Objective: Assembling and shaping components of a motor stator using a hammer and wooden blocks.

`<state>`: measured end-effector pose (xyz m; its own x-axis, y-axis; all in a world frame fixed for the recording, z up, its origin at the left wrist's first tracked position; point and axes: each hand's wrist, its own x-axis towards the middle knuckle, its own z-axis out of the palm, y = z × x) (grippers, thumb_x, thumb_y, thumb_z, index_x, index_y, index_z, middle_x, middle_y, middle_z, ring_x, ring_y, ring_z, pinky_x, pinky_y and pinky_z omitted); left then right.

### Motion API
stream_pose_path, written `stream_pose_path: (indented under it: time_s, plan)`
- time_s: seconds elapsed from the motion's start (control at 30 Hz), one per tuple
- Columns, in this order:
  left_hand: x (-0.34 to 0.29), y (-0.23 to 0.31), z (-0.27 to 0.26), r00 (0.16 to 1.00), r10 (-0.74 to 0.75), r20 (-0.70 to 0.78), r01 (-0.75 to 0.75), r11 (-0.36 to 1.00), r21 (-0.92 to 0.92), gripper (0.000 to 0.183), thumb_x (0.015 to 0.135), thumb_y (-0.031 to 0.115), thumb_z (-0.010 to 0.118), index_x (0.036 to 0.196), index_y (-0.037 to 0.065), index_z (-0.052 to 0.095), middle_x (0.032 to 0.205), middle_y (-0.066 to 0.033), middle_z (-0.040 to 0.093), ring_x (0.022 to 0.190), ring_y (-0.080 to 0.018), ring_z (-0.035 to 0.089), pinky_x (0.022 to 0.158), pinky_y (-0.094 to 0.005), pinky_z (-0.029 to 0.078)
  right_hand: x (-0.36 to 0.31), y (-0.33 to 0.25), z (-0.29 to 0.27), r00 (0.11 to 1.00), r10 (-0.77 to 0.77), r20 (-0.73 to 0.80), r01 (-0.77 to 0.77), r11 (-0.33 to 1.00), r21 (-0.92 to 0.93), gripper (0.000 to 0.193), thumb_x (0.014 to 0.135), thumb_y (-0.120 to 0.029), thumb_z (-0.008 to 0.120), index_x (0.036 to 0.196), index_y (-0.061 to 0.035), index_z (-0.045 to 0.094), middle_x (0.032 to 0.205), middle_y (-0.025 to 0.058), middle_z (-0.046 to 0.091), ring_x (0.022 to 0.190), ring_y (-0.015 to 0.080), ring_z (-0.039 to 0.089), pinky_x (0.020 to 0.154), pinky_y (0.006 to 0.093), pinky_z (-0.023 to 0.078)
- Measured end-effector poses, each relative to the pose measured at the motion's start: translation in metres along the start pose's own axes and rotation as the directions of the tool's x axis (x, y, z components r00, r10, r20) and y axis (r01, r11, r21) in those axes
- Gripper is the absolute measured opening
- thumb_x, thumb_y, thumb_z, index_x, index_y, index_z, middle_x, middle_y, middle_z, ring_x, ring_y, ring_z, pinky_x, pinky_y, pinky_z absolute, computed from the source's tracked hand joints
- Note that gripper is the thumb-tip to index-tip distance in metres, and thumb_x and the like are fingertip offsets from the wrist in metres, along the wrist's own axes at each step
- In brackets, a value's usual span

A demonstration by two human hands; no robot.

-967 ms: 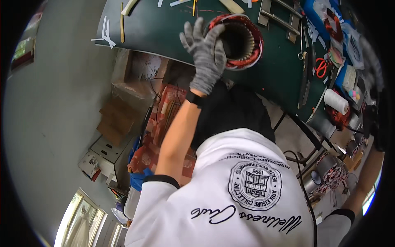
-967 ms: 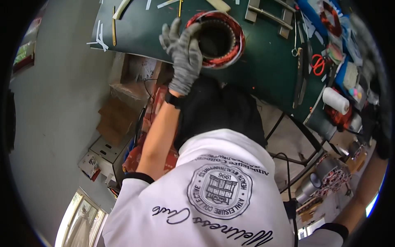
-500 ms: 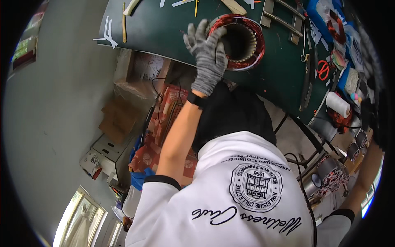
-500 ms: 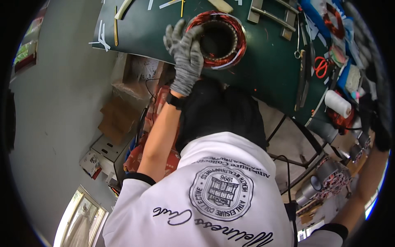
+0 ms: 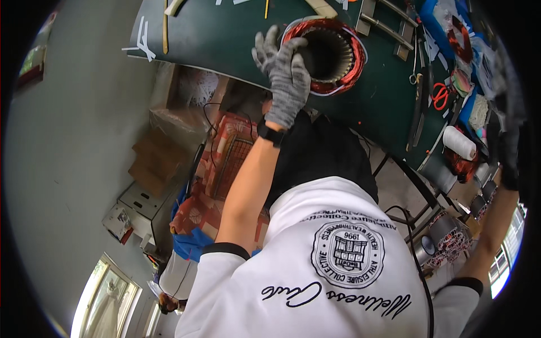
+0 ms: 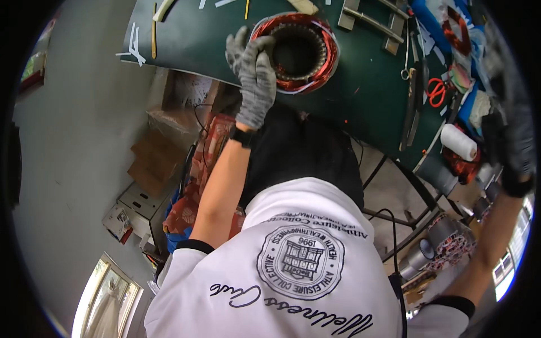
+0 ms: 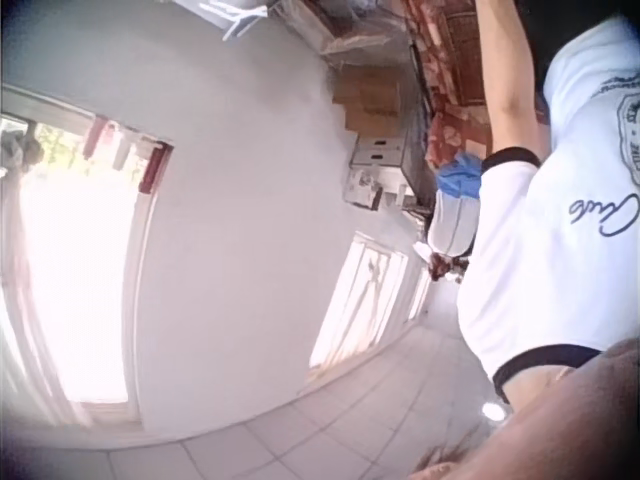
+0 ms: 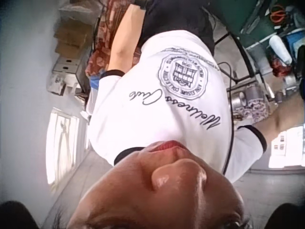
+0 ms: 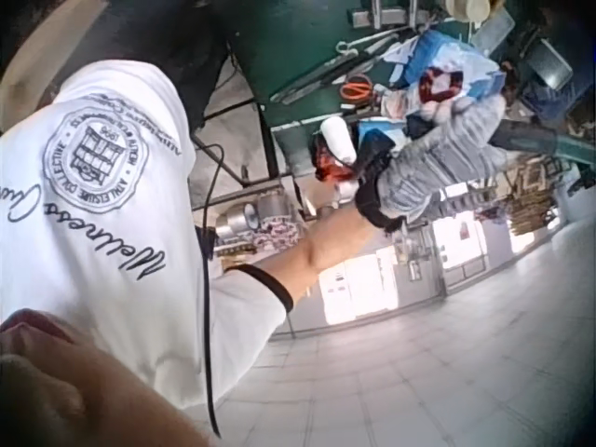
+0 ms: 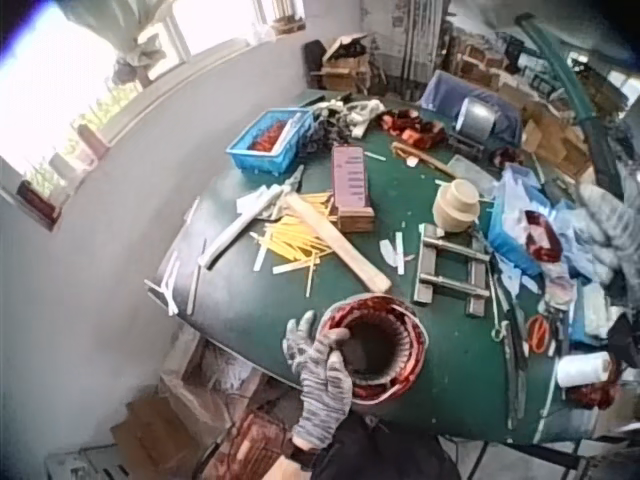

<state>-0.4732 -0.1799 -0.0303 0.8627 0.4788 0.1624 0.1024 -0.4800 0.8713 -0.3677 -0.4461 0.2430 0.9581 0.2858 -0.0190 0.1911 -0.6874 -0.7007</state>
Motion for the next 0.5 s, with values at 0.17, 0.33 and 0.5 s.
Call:
stream_pose_path:
  time_s: [0.17,0.33,0.5]
  plan:
    - [0.028,0.001,-0.018,0.973,0.215,0.090,-0.224,0.968,0.109,0.022,0.075,0.013,0.051,0.087,0.021,0.067,0.129,-0.0131,0.044,0.128,-0.0344,0.027,0.108,-0.0509,0.004,-0.131,0.070,0.087,0.871,-0.139,0.471,0.373,0.811,-0.451,0.034,0.079,-0.020,0.064,0.106,-0.0023,0.054,0.090,0.0234,0.059,0.082,0.0321,0.059,0.067,0.0365,0.049]
    - [0.049,0.001,-0.030,0.954,0.194,0.230,-0.166,0.977,-0.136,0.021,0.078,0.009,0.054,0.091,0.019,0.068,0.128,-0.0167,0.044,0.128,-0.0348,0.027,0.105,-0.0431,0.024,-0.170,0.133,0.099,0.978,0.093,0.184,-0.064,0.985,-0.158,0.034,0.077,-0.017,0.067,0.104,-0.0019,0.055,0.069,0.0207,0.060,0.058,0.0366,0.060,0.053,0.0377,0.047]
    - [-0.030,0.013,-0.022,0.949,-0.258,0.182,0.316,0.791,-0.524,0.087,0.081,0.021,0.068,0.138,0.005,0.003,0.132,-0.0165,0.026,0.115,-0.0217,0.040,0.092,-0.0318,0.041,-0.208,0.236,0.151,0.931,0.360,0.057,-0.320,0.881,-0.349,0.051,0.076,-0.040,0.067,0.107,-0.0016,0.057,0.078,0.0211,0.063,0.070,0.0364,0.062,0.063,0.0401,0.049]
